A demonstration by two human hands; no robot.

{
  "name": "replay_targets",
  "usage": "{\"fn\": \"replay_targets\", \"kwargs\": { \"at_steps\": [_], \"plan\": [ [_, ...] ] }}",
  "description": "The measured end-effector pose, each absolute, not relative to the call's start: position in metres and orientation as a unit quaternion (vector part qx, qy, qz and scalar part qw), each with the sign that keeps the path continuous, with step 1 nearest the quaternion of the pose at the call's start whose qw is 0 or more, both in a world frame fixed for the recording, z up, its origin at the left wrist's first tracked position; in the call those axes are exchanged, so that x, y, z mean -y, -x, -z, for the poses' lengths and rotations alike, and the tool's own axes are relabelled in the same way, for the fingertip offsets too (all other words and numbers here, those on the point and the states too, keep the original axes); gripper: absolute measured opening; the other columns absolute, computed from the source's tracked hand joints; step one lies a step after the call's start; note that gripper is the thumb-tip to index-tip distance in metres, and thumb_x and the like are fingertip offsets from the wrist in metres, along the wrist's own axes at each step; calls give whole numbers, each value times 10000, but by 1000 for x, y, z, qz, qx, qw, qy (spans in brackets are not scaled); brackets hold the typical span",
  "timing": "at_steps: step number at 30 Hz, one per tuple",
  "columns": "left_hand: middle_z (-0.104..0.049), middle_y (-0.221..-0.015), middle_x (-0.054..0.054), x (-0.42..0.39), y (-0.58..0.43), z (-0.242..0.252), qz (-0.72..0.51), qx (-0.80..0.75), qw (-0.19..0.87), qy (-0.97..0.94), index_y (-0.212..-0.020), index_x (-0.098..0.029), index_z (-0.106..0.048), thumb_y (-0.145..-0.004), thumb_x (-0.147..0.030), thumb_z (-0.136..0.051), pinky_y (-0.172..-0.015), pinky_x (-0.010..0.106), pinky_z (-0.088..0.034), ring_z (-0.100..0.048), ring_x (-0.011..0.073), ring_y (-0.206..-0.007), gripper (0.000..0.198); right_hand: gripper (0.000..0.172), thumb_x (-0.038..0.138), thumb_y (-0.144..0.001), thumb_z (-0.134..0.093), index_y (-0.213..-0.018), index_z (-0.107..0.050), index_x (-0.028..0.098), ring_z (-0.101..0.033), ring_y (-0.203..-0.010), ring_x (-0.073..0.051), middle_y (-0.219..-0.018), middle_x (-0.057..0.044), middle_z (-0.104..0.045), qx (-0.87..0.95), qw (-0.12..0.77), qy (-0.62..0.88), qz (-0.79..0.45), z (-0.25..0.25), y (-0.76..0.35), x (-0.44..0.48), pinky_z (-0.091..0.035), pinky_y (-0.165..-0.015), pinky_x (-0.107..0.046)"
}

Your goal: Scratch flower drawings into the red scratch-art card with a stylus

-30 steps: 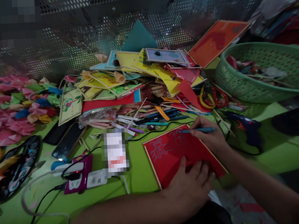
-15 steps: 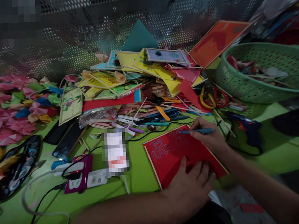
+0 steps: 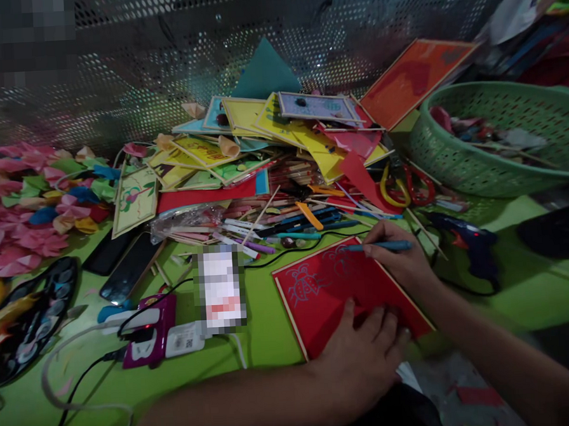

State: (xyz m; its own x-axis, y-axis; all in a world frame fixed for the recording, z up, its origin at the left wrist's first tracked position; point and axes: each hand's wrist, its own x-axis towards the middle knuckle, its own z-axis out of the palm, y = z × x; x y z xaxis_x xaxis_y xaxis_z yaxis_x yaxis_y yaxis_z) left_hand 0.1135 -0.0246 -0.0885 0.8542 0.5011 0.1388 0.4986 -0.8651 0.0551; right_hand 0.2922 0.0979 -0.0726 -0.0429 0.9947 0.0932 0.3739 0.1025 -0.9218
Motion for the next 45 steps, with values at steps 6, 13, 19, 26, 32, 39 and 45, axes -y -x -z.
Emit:
{"fn": "replay_targets", "kwargs": {
  "at_steps": [6,13,19,26,32,39,45],
  "plan": [
    [-472,-1614,144,25,-114,89,-75,-258,10,-963,-1531,-166,-511,-1081,-421,-369,-1139,602,-372,-437,289,-1445,536,158,338,-776,-759,-733,-621,274,-502,-605,-196,-678,11,-590,615,412,548,-389,72,-293,-98,-396,-579,-346],
    [-500,-1590,127,26,-114,92,-92,-267,7,-959,-1518,-169,-525,-1087,-389,-346,-1136,591,-372,-443,276,-1433,516,205,389,-759,-801,-736,-643,259,-532,-609,-190,-684,3,-626,640,373,518,-427,72,-286,-98,-416,-564,-330],
    [-508,-1584,128,27,-116,95,-90,-266,7,-960,-1516,-170,-525,-1090,-383,-336,-1133,588,-367,-449,275,-1421,513,186,368,-778,-781,-761,-649,239,-530,-595,-161,-676,17,-636,650,358,514,-430,76,-286,-97,-409,-549,-291],
    [-486,-1600,144,27,-116,94,-77,-264,17,-961,-1526,-166,-518,-1085,-396,-359,-1130,596,-371,-443,286,-1426,523,142,327,-780,-755,-757,-650,235,-526,-594,-153,-680,20,-635,658,356,512,-422,75,-284,-97,-414,-552,-283],
    [-475,-1607,150,28,-116,95,-91,-266,10,-960,-1529,-161,-514,-1088,-384,-340,-1134,594,-366,-435,288,-1438,524,133,321,-799,-750,-770,-650,239,-525,-599,-153,-690,18,-638,667,350,508,-419,76,-285,-97,-416,-555,-285],
    [-473,-1612,139,27,-115,94,-81,-264,12,-961,-1534,-167,-509,-1087,-406,-345,-1144,594,-369,-433,282,-1438,532,176,342,-777,-791,-756,-648,243,-515,-595,-155,-680,18,-623,647,365,508,-437,74,-284,-97,-408,-546,-289],
    [-504,-1590,128,24,-114,88,-82,-264,11,-961,-1514,-170,-528,-1087,-404,-345,-1133,589,-394,-471,276,-1410,520,241,426,-773,-835,-782,-657,263,-538,-624,-177,-720,4,-630,579,434,525,-449,71,-289,-96,-429,-556,-313]
  ]
}}
